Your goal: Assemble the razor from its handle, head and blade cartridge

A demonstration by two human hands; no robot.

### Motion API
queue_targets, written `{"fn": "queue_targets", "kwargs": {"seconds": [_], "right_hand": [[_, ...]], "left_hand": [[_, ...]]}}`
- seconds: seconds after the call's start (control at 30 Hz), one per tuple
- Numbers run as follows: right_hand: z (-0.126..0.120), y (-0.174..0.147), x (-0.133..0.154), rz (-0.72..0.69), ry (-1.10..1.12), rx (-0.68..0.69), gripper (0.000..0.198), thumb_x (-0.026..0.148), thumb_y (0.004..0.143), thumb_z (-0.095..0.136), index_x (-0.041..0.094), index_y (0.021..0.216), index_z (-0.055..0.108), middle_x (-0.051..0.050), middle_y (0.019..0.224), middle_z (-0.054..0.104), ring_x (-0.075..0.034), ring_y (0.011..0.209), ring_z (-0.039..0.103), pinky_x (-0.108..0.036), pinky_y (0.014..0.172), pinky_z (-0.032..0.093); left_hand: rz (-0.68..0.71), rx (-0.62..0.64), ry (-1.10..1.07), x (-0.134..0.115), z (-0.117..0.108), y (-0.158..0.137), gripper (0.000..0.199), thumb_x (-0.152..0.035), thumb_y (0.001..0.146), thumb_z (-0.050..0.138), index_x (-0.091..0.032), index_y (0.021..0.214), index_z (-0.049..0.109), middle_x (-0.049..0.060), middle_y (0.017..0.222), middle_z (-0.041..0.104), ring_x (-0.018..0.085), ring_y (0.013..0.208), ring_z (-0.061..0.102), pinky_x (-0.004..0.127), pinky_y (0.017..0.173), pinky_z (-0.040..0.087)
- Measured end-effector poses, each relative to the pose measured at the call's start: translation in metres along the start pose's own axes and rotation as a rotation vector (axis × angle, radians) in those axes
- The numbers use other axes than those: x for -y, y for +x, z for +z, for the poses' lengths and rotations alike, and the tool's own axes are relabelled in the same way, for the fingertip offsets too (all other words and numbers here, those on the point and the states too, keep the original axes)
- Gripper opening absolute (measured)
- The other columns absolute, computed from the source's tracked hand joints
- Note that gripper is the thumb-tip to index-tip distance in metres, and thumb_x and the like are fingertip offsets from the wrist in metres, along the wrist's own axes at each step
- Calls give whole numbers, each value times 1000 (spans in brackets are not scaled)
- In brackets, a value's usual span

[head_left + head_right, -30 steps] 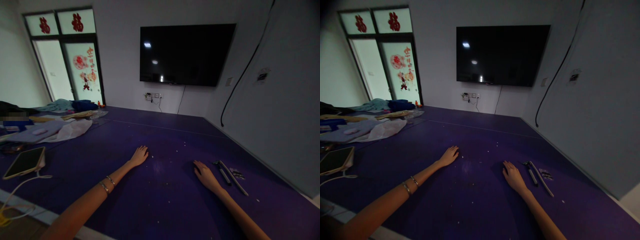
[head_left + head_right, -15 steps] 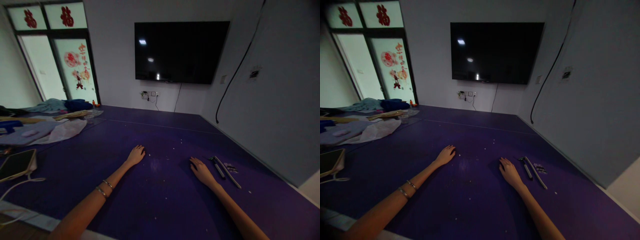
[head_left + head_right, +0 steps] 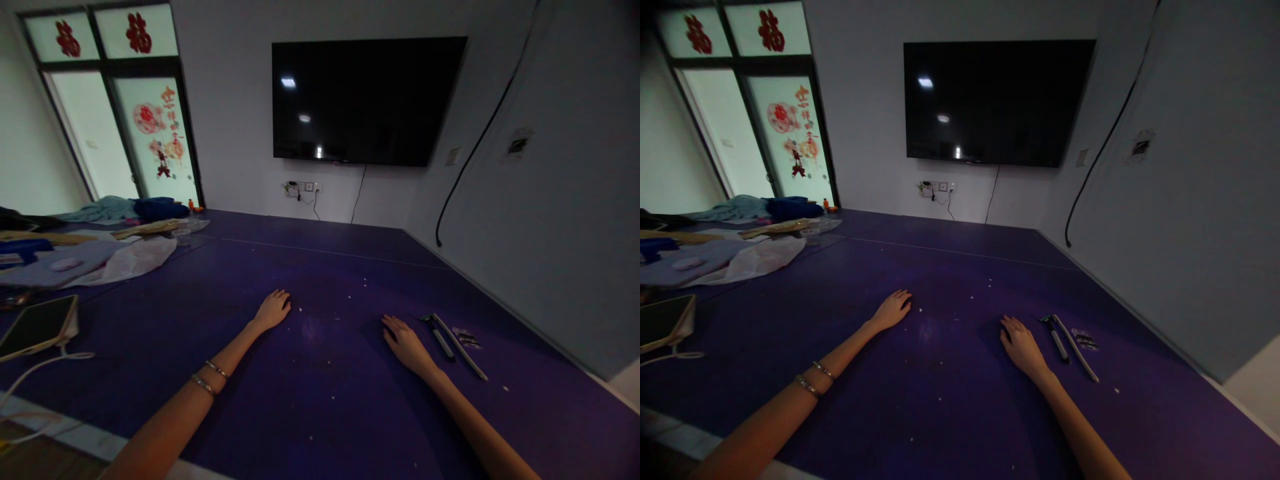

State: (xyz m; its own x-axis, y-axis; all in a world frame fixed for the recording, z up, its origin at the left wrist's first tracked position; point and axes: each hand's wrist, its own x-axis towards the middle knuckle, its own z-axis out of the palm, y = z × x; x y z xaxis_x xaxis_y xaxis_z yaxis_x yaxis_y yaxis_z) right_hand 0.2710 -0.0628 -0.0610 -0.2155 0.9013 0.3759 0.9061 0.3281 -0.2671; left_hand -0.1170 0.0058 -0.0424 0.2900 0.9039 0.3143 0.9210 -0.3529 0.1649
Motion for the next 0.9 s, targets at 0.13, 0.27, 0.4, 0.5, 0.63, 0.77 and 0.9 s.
{"fn": "queue_targets", "kwargs": {"seconds": [0.13, 0.27, 0.4, 0.5, 0.63, 0.77, 0.9], "right_hand": [[-3, 0, 3, 14, 23, -14, 40, 28, 84, 39, 12, 115, 57, -14, 126, 52, -27, 120, 43, -43, 100, 34], [-5, -1, 6, 31, 17, -8, 40, 28, 83, 39, 13, 116, 57, -13, 127, 52, -27, 120, 43, -44, 100, 35], [-5, -1, 6, 27, -33, 4, 42, 28, 84, 37, 11, 117, 56, -14, 127, 51, -26, 121, 43, -43, 99, 35], [-4, -1, 6, 10, -46, 1, 42, 28, 84, 37, 10, 117, 56, -14, 126, 52, -26, 120, 44, -41, 100, 35], [-4, 0, 5, 15, -18, -15, 41, 26, 83, 39, 11, 116, 57, -15, 125, 52, -26, 120, 44, -42, 100, 35], [-2, -1, 7, 26, 30, -19, 39, 26, 82, 40, 11, 115, 58, -15, 126, 52, -26, 120, 43, -42, 100, 34], [-5, 1, 9, 24, 113, -75, 38, 27, 82, 42, 12, 113, 58, -14, 124, 54, -25, 118, 46, -41, 100, 34]], "left_hand": [[0, 7, -9, 1, 0, 0, 44, -33, 86, 33, -10, 119, 52, 15, 131, 47, 24, 126, 36, 39, 105, 25], [3, 4, -5, 1, 0, 0, 43, -33, 86, 33, -11, 119, 52, 14, 131, 46, 23, 126, 36, 39, 105, 26], [10, 7, 4, 2, 0, 1, 45, -33, 86, 33, -10, 119, 52, 15, 131, 47, 24, 126, 36, 38, 105, 26], [5, 11, -5, 2, 1, 1, 45, -33, 86, 33, -10, 119, 52, 15, 131, 46, 24, 126, 36, 39, 105, 26], [7, 7, -6, 3, 1, 1, 45, -33, 86, 32, -10, 119, 51, 15, 131, 47, 23, 126, 36, 39, 105, 26], [12, 11, 16, 5, 1, 1, 46, -33, 86, 31, -9, 120, 51, 15, 131, 46, 23, 126, 36, 38, 105, 25], [17, 6, 28, 6, 2, 3, 46, -34, 86, 31, -10, 120, 51, 13, 131, 47, 24, 126, 36, 38, 105, 26]]}}
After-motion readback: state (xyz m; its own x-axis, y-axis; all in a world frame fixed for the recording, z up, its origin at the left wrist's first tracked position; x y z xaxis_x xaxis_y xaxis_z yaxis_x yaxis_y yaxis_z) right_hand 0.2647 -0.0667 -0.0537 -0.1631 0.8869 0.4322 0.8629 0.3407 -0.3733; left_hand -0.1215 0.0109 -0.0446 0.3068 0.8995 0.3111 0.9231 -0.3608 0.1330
